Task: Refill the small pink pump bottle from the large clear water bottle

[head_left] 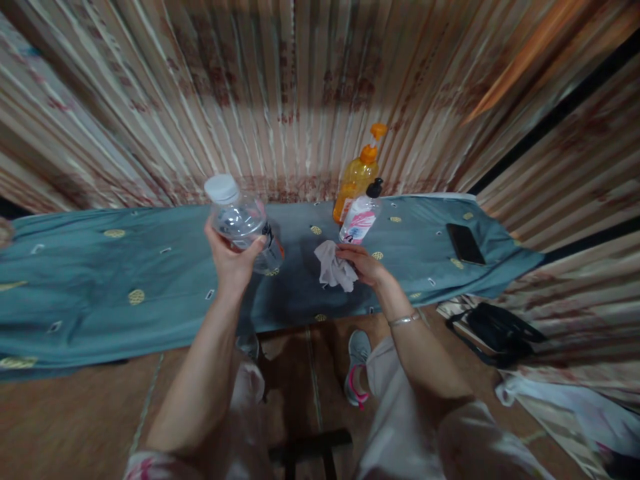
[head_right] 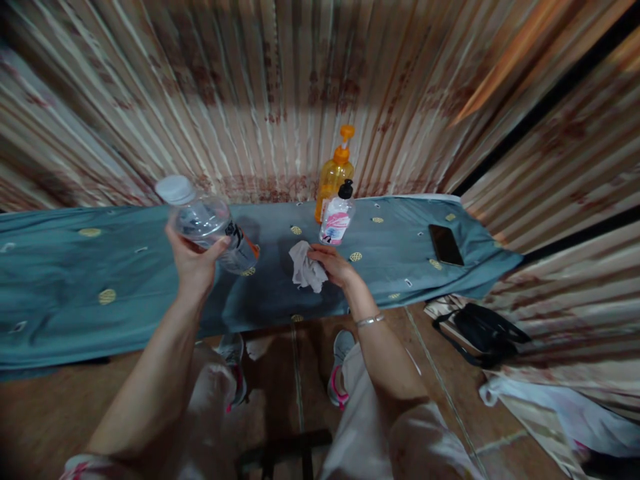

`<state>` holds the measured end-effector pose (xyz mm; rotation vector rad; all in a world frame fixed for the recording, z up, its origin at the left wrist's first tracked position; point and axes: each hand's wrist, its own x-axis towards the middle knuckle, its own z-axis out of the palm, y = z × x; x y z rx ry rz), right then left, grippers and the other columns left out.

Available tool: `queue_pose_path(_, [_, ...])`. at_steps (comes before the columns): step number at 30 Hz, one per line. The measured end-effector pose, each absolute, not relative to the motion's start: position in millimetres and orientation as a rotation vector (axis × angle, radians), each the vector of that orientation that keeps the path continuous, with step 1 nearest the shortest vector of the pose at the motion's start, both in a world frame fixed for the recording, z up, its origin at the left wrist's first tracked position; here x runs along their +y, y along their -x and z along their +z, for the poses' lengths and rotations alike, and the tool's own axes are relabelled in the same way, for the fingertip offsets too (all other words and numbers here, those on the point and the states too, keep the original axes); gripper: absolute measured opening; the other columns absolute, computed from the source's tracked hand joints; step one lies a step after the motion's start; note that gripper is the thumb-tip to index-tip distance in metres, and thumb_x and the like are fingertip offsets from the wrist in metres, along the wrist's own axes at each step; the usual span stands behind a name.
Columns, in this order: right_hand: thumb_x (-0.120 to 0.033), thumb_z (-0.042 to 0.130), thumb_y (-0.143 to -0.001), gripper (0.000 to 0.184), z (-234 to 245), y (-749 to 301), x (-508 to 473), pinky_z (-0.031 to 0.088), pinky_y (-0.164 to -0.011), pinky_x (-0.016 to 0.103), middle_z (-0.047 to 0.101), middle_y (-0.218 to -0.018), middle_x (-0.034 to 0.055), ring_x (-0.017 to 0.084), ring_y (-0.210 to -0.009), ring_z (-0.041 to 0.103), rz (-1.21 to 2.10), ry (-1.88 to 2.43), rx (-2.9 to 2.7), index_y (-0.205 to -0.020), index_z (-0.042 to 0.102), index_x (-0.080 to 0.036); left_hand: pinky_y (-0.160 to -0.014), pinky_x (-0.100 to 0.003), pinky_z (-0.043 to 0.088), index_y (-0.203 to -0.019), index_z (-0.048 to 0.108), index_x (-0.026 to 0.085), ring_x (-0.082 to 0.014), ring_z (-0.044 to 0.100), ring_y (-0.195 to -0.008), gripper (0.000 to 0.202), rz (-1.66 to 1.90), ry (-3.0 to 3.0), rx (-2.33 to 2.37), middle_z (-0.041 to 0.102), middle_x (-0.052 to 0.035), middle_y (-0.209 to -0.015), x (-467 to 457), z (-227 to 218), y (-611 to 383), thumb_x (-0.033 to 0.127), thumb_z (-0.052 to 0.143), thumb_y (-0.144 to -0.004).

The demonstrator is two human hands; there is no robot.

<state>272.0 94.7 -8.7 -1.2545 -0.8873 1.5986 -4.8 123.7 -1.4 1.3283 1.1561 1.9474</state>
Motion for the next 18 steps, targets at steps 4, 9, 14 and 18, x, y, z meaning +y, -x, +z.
queue_pose_path(4, [-0.027, 0.08, -0.063, 0.027, -14.8, -274.0, 97.1, 0.05, -0.057, 0.021, 0.077, -0.071, -0.0033, 0.012, -0.06, 0.065, 1.574, 1.224, -1.073, -0.089, 0.076, -0.019, -0.119, -0.05, 0.046, -0.133, 0.049, 0.028, -0.0337, 0.061, -0.135, 0.094, 1.927, -1.396, 1.184, 0.061, -0.0114, -0.14, 134.1, -6.8, 12.1, 0.037, 0.096, -0.053])
queue_pose_path(9, [-0.018, 0.065, -0.077, 0.04, -17.3, -285.5, 99.8, 0.057, -0.077, 0.028, 0.082, -0.095, 0.0028, 0.02, -0.085, 0.073, 1.027, 1.573, -1.546, -0.115, 0.076, -0.016, -0.122, -0.053, 0.041, -0.139, 0.046, 0.02, -0.0358, 0.059, -0.136, 0.102, 1.882, -1.45, 1.287, 0.057, -0.0154, -0.142, 141.3, -17.2, 21.9, 0.039, 0.098, -0.054])
queue_pose_path(14, [-0.009, 0.052, -0.092, 0.052, -18.5, -279.0, 91.6, 0.054, -0.105, 0.042, 0.076, -0.131, 0.0217, 0.031, -0.118, 0.072, 0.329, 2.017, -1.966, -0.143, 0.064, -0.009, -0.123, -0.053, 0.041, -0.142, 0.043, 0.023, -0.0362, 0.058, -0.139, 0.108, 1.879, -1.432, 1.243, 0.057, -0.017, -0.147, 135.8, -22.5, 25.2, 0.037, 0.101, -0.052])
queue_pose_path(18, [-0.002, 0.044, -0.094, 0.05, -22.6, -244.2, 82.6, 0.051, -0.109, 0.042, 0.073, -0.133, 0.0247, 0.03, -0.119, 0.068, 0.216, 1.963, -2.164, -0.14, 0.064, -0.006, -0.121, -0.053, 0.044, -0.147, 0.042, 0.02, -0.0366, 0.058, -0.14, 0.111, 1.785, -1.443, 1.281, 0.056, -0.0184, -0.149, 131.7, -28.0, 32.1, 0.035, 0.101, -0.054])
